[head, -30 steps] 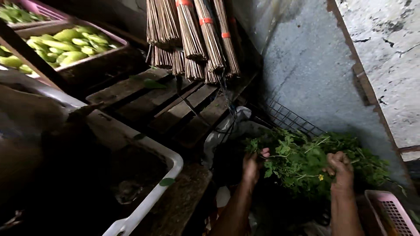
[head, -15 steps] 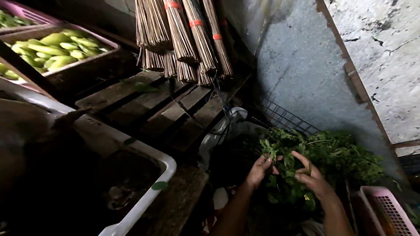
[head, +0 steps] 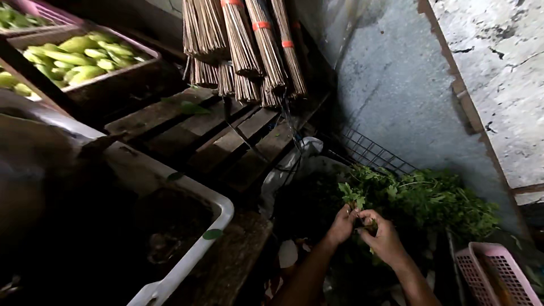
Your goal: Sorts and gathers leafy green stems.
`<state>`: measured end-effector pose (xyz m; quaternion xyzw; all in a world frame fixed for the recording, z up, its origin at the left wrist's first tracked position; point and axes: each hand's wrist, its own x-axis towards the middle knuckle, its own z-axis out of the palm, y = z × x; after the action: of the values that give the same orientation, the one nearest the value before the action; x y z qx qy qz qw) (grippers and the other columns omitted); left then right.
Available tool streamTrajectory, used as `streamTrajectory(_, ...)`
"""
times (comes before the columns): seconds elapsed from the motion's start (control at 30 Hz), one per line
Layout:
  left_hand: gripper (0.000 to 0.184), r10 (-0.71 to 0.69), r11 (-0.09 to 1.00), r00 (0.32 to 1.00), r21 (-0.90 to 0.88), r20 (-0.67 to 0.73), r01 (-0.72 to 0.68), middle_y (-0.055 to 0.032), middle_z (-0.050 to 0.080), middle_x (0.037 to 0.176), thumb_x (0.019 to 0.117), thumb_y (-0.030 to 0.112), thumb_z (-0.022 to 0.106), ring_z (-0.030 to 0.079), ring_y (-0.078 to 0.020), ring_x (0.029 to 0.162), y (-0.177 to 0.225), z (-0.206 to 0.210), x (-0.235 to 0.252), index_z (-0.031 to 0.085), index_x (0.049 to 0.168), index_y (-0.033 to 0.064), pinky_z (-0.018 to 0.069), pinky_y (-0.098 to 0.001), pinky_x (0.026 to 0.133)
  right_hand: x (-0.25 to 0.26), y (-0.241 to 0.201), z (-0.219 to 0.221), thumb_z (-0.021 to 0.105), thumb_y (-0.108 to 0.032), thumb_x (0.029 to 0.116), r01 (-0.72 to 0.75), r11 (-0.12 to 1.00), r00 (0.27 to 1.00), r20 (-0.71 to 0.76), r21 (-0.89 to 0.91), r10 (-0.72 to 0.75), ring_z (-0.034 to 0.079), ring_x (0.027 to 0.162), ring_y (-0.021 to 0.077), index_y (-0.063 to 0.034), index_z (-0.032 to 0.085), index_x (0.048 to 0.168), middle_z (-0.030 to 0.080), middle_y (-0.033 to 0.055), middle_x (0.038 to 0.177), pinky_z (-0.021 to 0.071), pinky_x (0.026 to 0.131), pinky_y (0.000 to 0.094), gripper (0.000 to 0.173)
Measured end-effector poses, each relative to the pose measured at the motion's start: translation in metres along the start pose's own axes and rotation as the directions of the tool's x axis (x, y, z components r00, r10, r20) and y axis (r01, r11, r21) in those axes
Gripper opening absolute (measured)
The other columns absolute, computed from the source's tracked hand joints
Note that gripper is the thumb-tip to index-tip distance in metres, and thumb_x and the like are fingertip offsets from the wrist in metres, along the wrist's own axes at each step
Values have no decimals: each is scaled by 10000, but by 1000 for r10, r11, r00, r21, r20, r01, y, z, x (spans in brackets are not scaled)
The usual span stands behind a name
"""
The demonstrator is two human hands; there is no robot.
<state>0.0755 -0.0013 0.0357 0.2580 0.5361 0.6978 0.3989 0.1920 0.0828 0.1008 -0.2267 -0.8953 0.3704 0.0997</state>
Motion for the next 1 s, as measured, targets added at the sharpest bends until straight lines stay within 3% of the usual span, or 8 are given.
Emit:
streamTrajectory(0.13, 423, -8, 999, 999, 36, -34, 9, -205, 560, 1376, 1105, 148, 401, 593, -165, 1211, 0, 3, -2, 396, 1472, -63, 483, -322, 1053, -2, -6, 10, 717, -121, 903, 64, 960, 994, -69, -271, -85, 679, 763, 225, -32, 668, 1245, 719, 121, 966, 588, 720, 412, 357)
streamTrajectory(0.27, 418, 4, 1000, 999, 12, -42, -4, -188, 554, 1382, 1107, 149, 383, 586, -134, 1198, 5, 4, -6, 412, 1469, -59, 479, -296, 1042, 0, 1, 18, 690, -106, 932, 160, 903, 951, -181, -400, -249, 733, 819, 283, -8, 702, 1096, 723, 160, 1047, 623, 716, 456, 191)
streamTrajectory(0.4, 361, -20, 981, 978, -193, -209, -22, -135, 709, 1043, 1132, 159, 312, 714, -160, 912, 7, -3, -1, 461, 1368, -70, 603, -327, 838, 9, -1, -20, 568, -171, 1039, -14, 996, 978, -209, -83, -3, 668, 1053, 270, 61, 668, 1134, 668, 205, 1158, 562, 936, 436, 270)
streamTrajectory(0.53, 392, -108, 966, 870, -259, -481, -23, -138, 730, 999, 1139, 234, 312, 721, -213, 882, 15, -25, 4, 535, 1282, -55, 612, -384, 767, 20, 5, -99, 489, -216, 1088, -85, 945, 853, -468, 315, 233, 550, 585, 68, 35, 611, 1184, 701, 63, 932, 497, 553, 263, 295)
streamTrajectory(0.67, 445, -151, 981, 771, -188, -619, 41, -119, 715, 936, 1142, 310, 298, 682, -185, 752, 21, -42, 7, 578, 1203, -30, 575, -355, 651, 23, 2, -191, 392, -231, 1124, -10, 913, 709, -641, 407, 293, 546, 650, 50, 26, 499, 1344, 582, 39, 969, 524, 618, 247, 355)
streamTrajectory(0.8, 400, -188, 953, 681, -300, -708, -49, -44, 678, 757, 1137, 279, 316, 580, -96, 565, 13, -55, 18, 585, 1013, 10, 481, -250, 513, 15, -8, -269, 397, -190, 1121, 87, 911, 578, -765, 403, 283, 590, 691, 43, -9, 505, 1277, 581, 16, 946, 545, 647, 233, 262)
streamTrajectory(0.9, 301, -250, 896, 589, -415, -768, -160, -90, 620, 856, 1117, 261, 387, 609, -164, 669, 12, -62, 23, 546, 1153, 8, 547, -332, 596, 2, -10, -331, 416, -208, 1117, 166, 913, 491, -834, 373, 252, 587, 645, 56, -69, 512, 1291, 589, -5, 924, 553, 616, 246, 242)
streamTrajectory(1.0, 402, -258, 902, 517, -396, -816, -174, -187, 582, 1205, 1113, 257, 387, 619, -261, 988, 7, -71, 25, 455, 1413, -3, 563, -441, 835, -14, -14, -384, 426, -245, 1116, 233, 916, 410, -887, 326, 212, 557, 634, 30, -126, 516, 1261, 583, -50, 898, 525, 600, 222, 208)
